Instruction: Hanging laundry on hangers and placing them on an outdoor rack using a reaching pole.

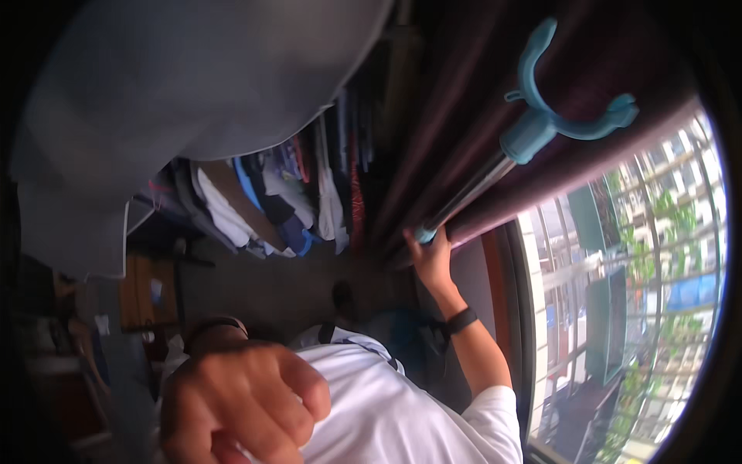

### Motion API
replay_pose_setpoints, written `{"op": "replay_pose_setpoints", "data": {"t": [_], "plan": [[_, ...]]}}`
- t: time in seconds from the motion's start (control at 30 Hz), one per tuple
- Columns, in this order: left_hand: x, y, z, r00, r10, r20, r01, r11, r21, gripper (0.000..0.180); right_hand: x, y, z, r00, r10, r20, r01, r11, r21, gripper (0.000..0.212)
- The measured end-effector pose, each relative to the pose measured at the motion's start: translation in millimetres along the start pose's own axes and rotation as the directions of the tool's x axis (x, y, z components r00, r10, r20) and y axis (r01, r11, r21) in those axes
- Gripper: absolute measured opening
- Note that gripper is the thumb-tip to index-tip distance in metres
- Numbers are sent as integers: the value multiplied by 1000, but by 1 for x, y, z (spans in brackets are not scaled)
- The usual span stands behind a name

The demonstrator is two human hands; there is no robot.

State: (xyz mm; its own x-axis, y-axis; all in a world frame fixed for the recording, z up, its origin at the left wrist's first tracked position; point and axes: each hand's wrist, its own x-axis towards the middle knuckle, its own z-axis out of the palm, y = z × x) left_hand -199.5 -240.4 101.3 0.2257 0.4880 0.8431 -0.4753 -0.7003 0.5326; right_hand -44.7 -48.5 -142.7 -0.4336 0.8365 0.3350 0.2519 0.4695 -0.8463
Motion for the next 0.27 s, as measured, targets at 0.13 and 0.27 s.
{"op": "replay_pose_setpoints", "data": {"t": [0.13, 0.27], "plan": [[10, 37, -38, 989, -120, 85, 122, 992, -22, 12, 55, 88, 71, 952, 253, 173, -254, 967, -20, 21], [-14, 72, -68, 1000, -24, -14, 27, 961, 274, 47, 123, 289, 99, 953, -167, 252, 224, 951, -215, 35]]}}
